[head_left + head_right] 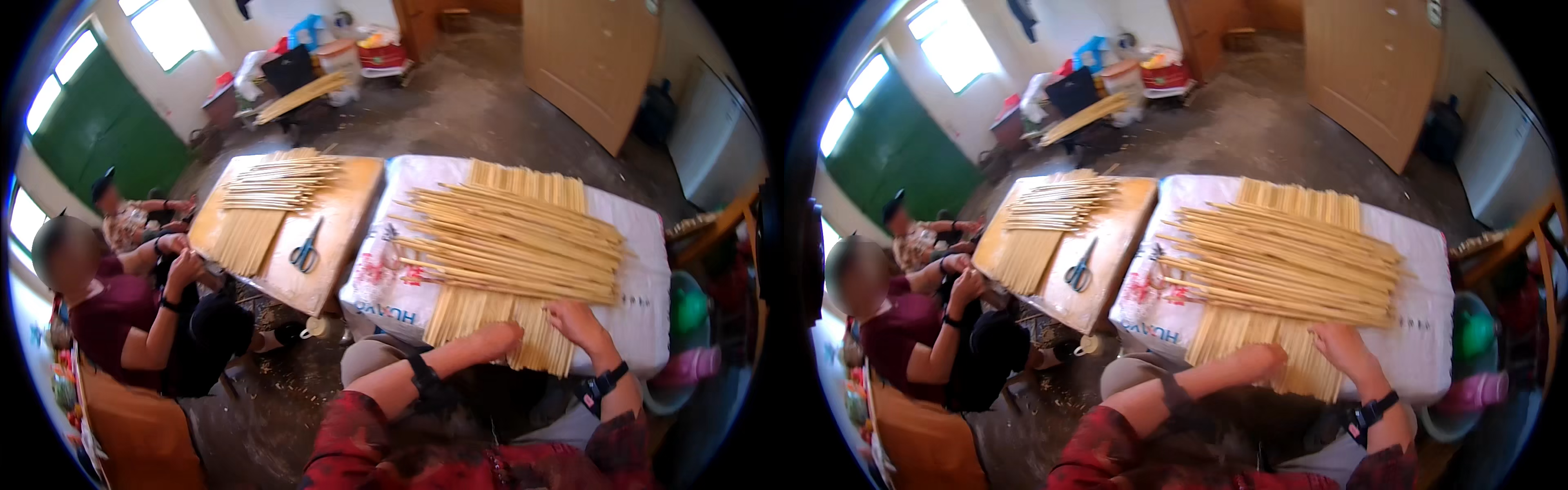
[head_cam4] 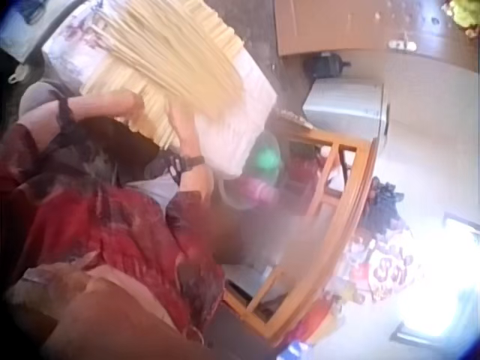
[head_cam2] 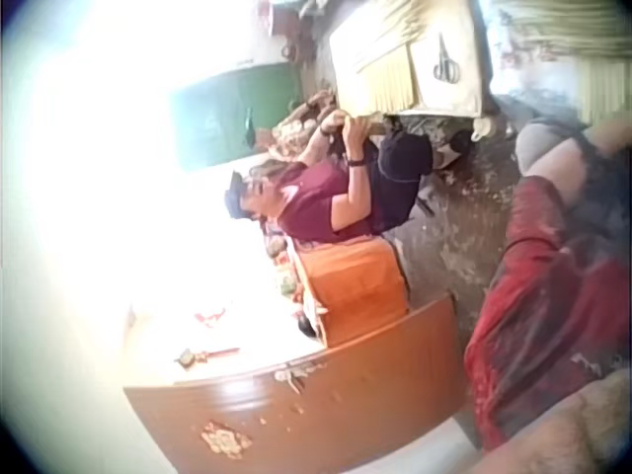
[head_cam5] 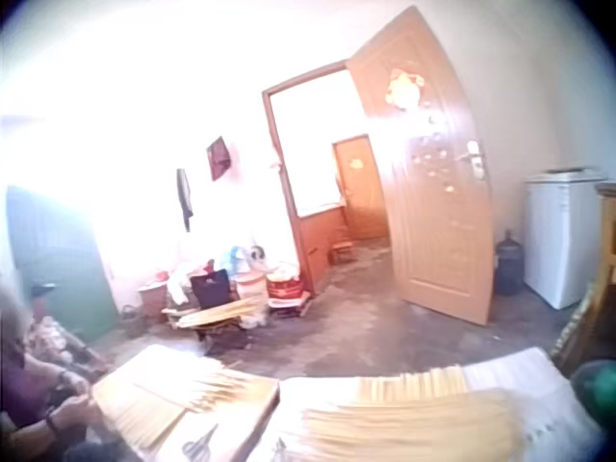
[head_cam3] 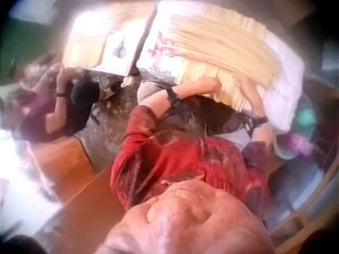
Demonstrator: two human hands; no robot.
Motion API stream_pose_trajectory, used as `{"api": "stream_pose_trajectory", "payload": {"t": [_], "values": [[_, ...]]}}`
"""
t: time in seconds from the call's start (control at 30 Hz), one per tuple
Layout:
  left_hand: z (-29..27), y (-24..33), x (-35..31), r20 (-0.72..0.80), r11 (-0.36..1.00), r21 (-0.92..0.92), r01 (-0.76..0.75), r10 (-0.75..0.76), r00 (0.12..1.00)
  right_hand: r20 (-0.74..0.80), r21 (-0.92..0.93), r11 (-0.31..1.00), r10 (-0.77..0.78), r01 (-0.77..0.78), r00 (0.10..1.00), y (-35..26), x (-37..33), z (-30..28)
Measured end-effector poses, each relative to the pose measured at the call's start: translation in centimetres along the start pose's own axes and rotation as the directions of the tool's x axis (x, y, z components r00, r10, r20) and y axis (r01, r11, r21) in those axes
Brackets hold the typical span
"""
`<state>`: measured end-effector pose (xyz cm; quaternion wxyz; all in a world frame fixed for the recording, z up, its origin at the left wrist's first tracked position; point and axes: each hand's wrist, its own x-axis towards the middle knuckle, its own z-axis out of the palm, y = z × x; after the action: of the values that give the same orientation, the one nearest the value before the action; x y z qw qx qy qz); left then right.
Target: The person aligns several long wooden rods on a table, sorts through them by hand, and begins threading a thin string through pre-drilled holes in the rods to bind them together.
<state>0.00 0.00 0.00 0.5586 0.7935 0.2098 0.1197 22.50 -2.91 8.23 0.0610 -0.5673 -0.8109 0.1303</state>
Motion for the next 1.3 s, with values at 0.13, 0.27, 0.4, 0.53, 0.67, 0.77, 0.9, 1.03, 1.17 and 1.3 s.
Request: {"api": "stream_pose_trajectory", "payload": {"t": [0.13,0.27,0.4,0.53,0.67,0.77,0.9,1.03,1.17,1.3], "values": [[-2.1,0.5,-4.7,-0.055,0.821,0.532,0.206,-0.21,0.976,-0.225,0.237,0.971,0.069,-0.014,0.972,-1.5,0.4,6.7],[-1.0,2.0,-0.9,-0.109,0.757,0.652,-0.046,0.154,0.982,-0.189,0.153,0.986,0.093,-0.065,0.977,1.2,-1.2,2.2],[-1.6,1.1,-0.9,-0.088,0.718,0.693,-0.06,0.167,0.982,-0.223,0.071,0.995,0.086,-0.072,0.971,1.1,0.0,2.1],[-1.6,3.0,-1.6,-0.19,0.746,0.659,0.09,0.049,0.981,-0.295,0.022,0.999,0.049,-0.045,0.954,0.5,1.0,3.2],[-1.9,3.1,-1.8,-0.186,0.742,0.665,0.091,0.047,0.981,-0.3,0.005,0.998,0.061,-0.063,0.952,0.9,1.6,3.8],[-1.8,2.9,-2.1,-0.186,0.745,0.665,0.058,0.09,0.978,-0.292,-0.036,0.996,0.071,-0.085,0.954,0.5,1.6,3.9],[-1.8,2.8,-2.0,-0.174,0.74,0.67,0.057,0.082,0.981,-0.244,-0.078,0.991,0.087,-0.109,0.966,0.4,1.8,4.3],[-2.0,2.6,-2.1,-0.17,0.738,0.672,0.069,0.064,0.983,-0.236,-0.104,0.99,0.065,-0.091,0.97,-0.3,2.0,4.5],[-1.6,2.7,-2.0,-0.178,0.702,0.709,0.068,0.085,0.98,-0.208,-0.111,0.992,0.036,-0.06,0.977,-0.7,1.3,4.7],[-1.6,2.8,-1.8,-0.19,0.718,0.692,0.075,0.081,0.978,-0.198,-0.099,0.993,0.046,-0.067,0.979,-0.5,1.0,5.3]]}}
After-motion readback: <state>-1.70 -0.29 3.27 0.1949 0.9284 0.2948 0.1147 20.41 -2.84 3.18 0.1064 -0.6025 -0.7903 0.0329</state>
